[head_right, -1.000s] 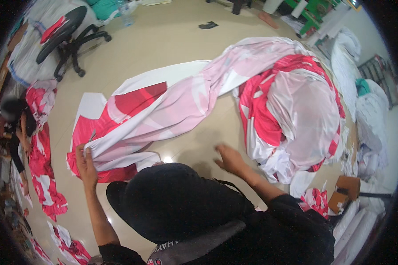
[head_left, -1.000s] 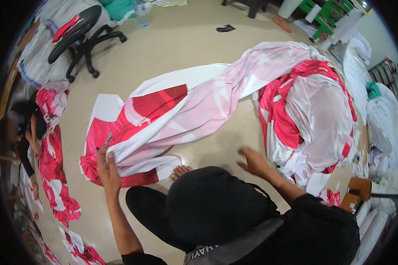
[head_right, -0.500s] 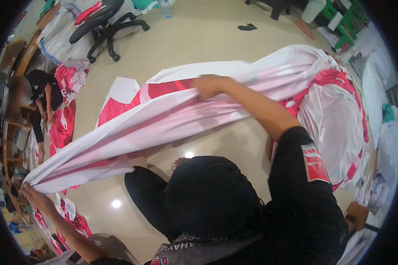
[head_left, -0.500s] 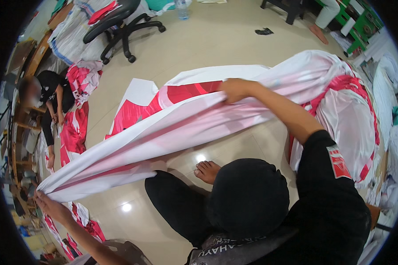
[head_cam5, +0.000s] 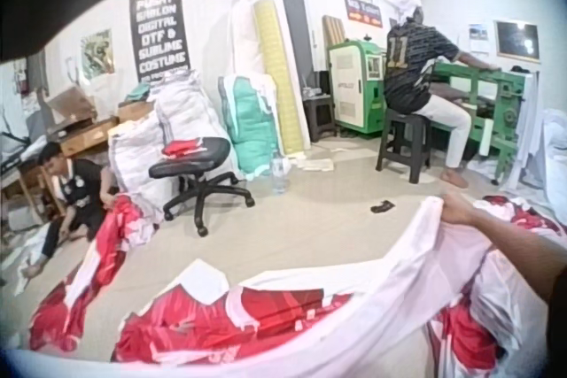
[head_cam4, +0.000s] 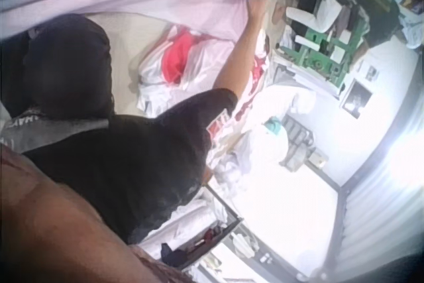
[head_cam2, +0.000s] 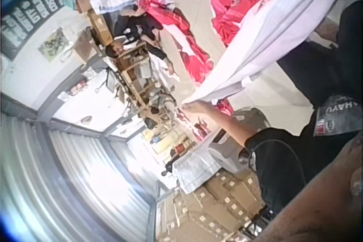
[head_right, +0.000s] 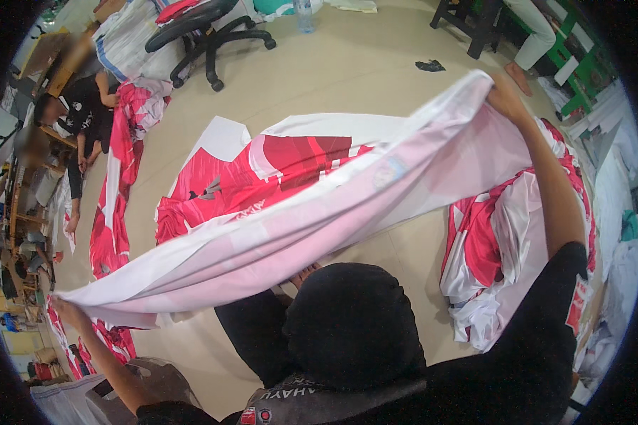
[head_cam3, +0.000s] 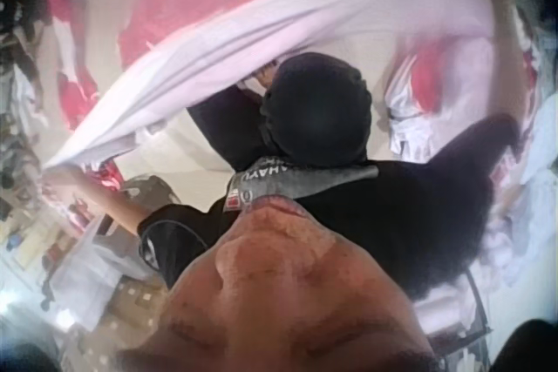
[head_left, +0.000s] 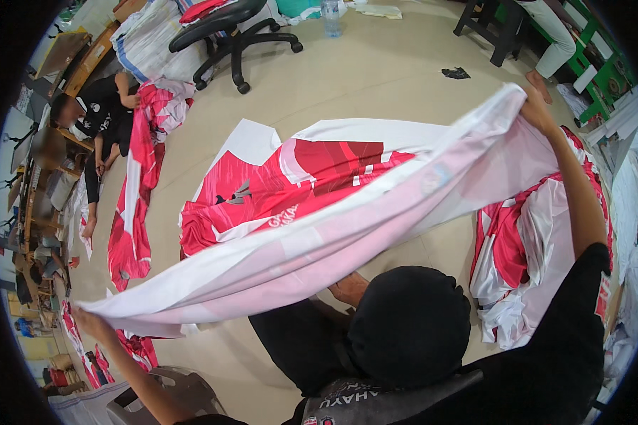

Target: The person sits on the floor and uses scissors to cut a large piece of pink and white patterned fabric. They repeatedly cut along the edges, separate layers, and adjust the fabric's position to continue cutting.

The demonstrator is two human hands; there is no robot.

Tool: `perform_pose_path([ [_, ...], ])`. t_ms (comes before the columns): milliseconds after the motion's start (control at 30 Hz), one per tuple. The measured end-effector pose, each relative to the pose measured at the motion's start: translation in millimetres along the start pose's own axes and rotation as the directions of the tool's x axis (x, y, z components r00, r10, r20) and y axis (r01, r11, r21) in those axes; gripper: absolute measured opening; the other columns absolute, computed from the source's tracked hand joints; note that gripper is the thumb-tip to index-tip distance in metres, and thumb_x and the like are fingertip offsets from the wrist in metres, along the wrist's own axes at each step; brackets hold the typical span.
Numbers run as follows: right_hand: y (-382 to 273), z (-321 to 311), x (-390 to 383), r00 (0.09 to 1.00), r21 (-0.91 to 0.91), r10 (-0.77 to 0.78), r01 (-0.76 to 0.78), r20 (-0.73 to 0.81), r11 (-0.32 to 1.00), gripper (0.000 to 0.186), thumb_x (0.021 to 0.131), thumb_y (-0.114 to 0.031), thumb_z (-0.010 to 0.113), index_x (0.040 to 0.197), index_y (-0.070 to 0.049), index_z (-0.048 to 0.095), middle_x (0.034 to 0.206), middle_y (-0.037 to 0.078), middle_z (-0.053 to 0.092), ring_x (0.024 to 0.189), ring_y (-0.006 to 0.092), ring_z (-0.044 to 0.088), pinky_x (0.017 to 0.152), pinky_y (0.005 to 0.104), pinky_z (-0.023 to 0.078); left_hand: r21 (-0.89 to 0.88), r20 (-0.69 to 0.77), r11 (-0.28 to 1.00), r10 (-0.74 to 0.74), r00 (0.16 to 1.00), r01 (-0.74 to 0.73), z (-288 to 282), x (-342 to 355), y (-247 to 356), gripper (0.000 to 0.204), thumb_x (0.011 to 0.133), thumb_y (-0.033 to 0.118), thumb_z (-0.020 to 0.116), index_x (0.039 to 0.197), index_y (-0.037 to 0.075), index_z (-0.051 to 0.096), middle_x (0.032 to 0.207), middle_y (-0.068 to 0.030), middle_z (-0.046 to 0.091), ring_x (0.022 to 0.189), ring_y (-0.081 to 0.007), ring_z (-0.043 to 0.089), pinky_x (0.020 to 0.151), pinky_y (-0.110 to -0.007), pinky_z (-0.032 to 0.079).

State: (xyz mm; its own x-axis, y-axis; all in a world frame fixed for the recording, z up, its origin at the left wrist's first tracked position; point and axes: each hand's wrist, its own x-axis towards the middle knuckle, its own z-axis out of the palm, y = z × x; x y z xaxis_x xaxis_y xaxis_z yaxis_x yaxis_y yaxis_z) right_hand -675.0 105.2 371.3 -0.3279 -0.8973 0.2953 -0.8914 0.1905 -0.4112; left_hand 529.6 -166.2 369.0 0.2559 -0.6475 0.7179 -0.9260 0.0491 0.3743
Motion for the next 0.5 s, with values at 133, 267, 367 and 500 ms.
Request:
perform_pose_path([
  [133, -89.3, -34.4, 123.0, 0.962, -0.272, -0.273, 0.261, -0.008, 0.926, 0.021, 0.09, -0.013, 0.067, 0.096, 0.007, 0.072, 0.1, 0.029, 0.073, 0.094, 0.0432, 0.072, 0.083, 0.0483, 0.055, -0.357, 0.151, 0.918, -0.128, 0.98, 0.175, 56.3, 7.2, 55.6, 0.051, 0.115, 0.035, 0.048, 0.141, -0.009, 0.054, 0.13, -0.0177, 0.063, 0.116, -0.0265, 0.06, 0.106, -0.039, 0.046],
  [267, -137.5, -70.7, 215.5, 0.928, -0.402, -0.332, 0.243, -0.17, 0.883, 0.024, 0.092, -0.016, 0.066, 0.099, 0.006, 0.072, 0.1, 0.029, 0.074, 0.094, 0.0437, 0.073, 0.083, 0.0493, 0.056, -0.367, 0.036, 0.923, -0.113, 0.993, 0.118, 43.3, 40.0, 102.9, 0.053, 0.116, 0.039, 0.048, 0.141, -0.008, 0.055, 0.13, -0.0174, 0.063, 0.115, -0.0247, 0.06, 0.106, -0.038, 0.046],
  [367, -133.8, -89.4, 226.6, 0.91, -0.445, -0.328, 0.192, -0.252, 0.875, 0.026, 0.093, -0.018, 0.065, 0.101, 0.006, 0.072, 0.1, 0.029, 0.075, 0.094, 0.0441, 0.074, 0.084, 0.0501, 0.056, -0.349, 0.024, 0.93, -0.114, 0.993, 0.115, 18.8, 34.0, 120.3, 0.055, 0.116, 0.04, 0.048, 0.141, -0.008, 0.055, 0.129, -0.0167, 0.064, 0.114, -0.0239, 0.06, 0.105, -0.036, 0.045],
  [500, -85.6, -125.7, 176.6, 0.921, -0.477, -0.25, 0.083, -0.3, 0.875, 0.029, 0.094, -0.021, 0.064, 0.104, 0.005, 0.073, 0.099, 0.028, 0.075, 0.093, 0.0446, 0.074, 0.084, 0.0511, 0.057, -0.394, 0.217, 0.88, -0.191, 0.957, 0.265, 1.5, -24.6, 132.1, 0.048, 0.115, 0.041, 0.048, 0.133, -0.002, 0.059, 0.12, -0.0125, 0.064, 0.108, -0.0212, 0.059, 0.101, -0.035, 0.046],
])
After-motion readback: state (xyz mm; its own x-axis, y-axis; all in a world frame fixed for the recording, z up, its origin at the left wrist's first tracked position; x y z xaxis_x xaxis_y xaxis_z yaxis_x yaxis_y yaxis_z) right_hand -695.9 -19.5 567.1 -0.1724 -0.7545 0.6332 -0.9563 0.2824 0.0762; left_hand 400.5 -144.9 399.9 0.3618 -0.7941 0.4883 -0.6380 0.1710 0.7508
